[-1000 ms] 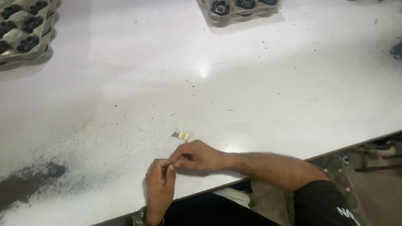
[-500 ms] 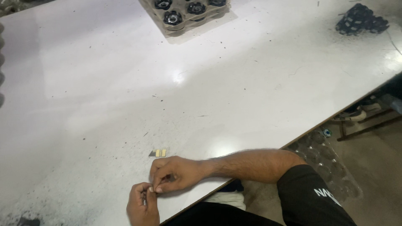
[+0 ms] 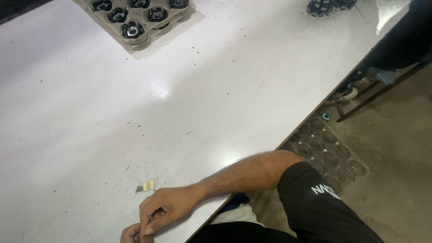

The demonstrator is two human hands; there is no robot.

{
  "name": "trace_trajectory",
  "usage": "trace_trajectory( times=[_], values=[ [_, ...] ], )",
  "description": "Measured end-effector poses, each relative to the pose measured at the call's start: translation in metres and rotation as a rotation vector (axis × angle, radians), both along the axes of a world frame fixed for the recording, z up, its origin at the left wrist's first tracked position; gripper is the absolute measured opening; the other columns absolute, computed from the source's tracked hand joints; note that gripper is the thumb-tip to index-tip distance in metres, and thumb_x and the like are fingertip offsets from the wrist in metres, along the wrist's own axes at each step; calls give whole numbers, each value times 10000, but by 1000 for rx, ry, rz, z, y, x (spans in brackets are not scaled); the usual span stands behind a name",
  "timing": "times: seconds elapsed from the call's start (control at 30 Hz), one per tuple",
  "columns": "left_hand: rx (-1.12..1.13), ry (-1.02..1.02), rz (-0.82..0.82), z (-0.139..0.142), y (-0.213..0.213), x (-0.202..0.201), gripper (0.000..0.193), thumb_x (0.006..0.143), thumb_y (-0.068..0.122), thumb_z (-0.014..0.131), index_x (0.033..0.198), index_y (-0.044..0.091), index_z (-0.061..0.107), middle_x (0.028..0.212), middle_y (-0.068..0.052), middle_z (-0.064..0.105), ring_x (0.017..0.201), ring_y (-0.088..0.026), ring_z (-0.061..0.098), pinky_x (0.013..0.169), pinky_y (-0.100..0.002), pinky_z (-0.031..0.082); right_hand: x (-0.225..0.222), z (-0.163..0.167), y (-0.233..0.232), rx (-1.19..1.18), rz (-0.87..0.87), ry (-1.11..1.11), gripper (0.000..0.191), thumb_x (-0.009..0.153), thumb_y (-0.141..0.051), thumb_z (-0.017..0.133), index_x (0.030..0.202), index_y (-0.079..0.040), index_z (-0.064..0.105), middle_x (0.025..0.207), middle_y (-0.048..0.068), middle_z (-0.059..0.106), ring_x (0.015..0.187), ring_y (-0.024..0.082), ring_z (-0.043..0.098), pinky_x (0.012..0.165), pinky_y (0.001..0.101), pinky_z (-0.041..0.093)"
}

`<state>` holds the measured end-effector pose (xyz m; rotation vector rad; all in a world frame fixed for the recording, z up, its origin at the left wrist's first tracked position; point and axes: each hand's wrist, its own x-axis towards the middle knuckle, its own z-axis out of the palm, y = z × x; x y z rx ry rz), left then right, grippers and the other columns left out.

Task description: The person works at a white table with black flower-shaped objects stored in molded trays. They hold one black flower-shaped object and work on it with a small stick-like item, then set it aside and spend the rest of the clip fitting small yellow blade-like pieces together with a small holder by hand.

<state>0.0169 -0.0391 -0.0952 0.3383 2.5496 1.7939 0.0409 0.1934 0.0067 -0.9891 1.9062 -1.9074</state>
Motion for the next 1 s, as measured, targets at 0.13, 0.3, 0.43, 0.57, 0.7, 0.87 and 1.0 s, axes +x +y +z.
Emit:
trace_trajectory(
  times=[0.13, 0.3, 0.43, 0.57, 0.7, 0.87, 1.0],
  values=[
    [-192, 230, 39, 41, 13, 23, 200, 909, 162, 687, 1022, 3, 645, 953, -138, 684, 842, -212, 690, 762, -334, 569, -6, 2, 0, 147, -53, 91, 266, 1048, -345, 639, 1163, -133, 750, 963, -2, 631, 840, 105, 589, 733, 273, 485],
    [-226, 395, -53, 81, 3, 26, 87, 1017, 159, 610, 1028, 75, 592, 868, -35, 623, 704, -122, 613, 573, -285, 532, -22, 9, -23, 184, -50, 153, 179, 1046, -224, 586, 1122, -98, 687, 997, 43, 730, 785, 130, 675, 706, 288, 573],
    [-117, 311, -15, 87, -22, 30, 66, 1054, 126, 565, 1017, 72, 561, 875, -33, 564, 739, -122, 539, 664, -294, 486, -23, 15, -47, 461, -141, -232, 167, 976, -203, 563, 1086, -117, 654, 945, 28, 737, 864, 82, 734, 755, 293, 609],
    [8, 299, -16, 80, -38, 29, 78, 1036, 132, 543, 1016, 57, 546, 897, -48, 557, 759, -131, 527, 691, -322, 476, -28, 5, -66, 489, -224, -124, 224, 897, -68, 671, 1119, -60, 700, 869, 85, 696, 850, 158, 661, 832, 329, 540],
    [18, 281, 20, 72, -55, 28, 128, 1019, 153, 566, 1073, 37, 568, 955, -91, 622, 806, -181, 597, 735, -352, 497, -41, -21, -74, 602, -257, -1, 141, 889, -48, 677, 1017, -42, 735, 953, 55, 714, 892, 154, 700, 842, 321, 541],
    [49, 294, 63, 77, -61, 34, 181, 1021, 198, 571, 1103, 39, 601, 966, -116, 658, 872, -246, 654, 794, -397, 532, -51, -48, -66, 437, -216, 162, 121, 829, -4, 745, 943, -32, 773, 1025, 101, 674, 983, 182, 680, 897, 340, 536],
    [27, 268, 54, 83, -62, 37, 198, 1013, 219, 572, 1104, 51, 624, 1003, -127, 680, 902, -269, 676, 815, -407, 539, -52, -55, -60, 205, -208, 218, 182, 845, 26, 707, 1008, -38, 752, 1220, 149, 651, 1166, 203, 650, 961, 348, 545]
  ],
)
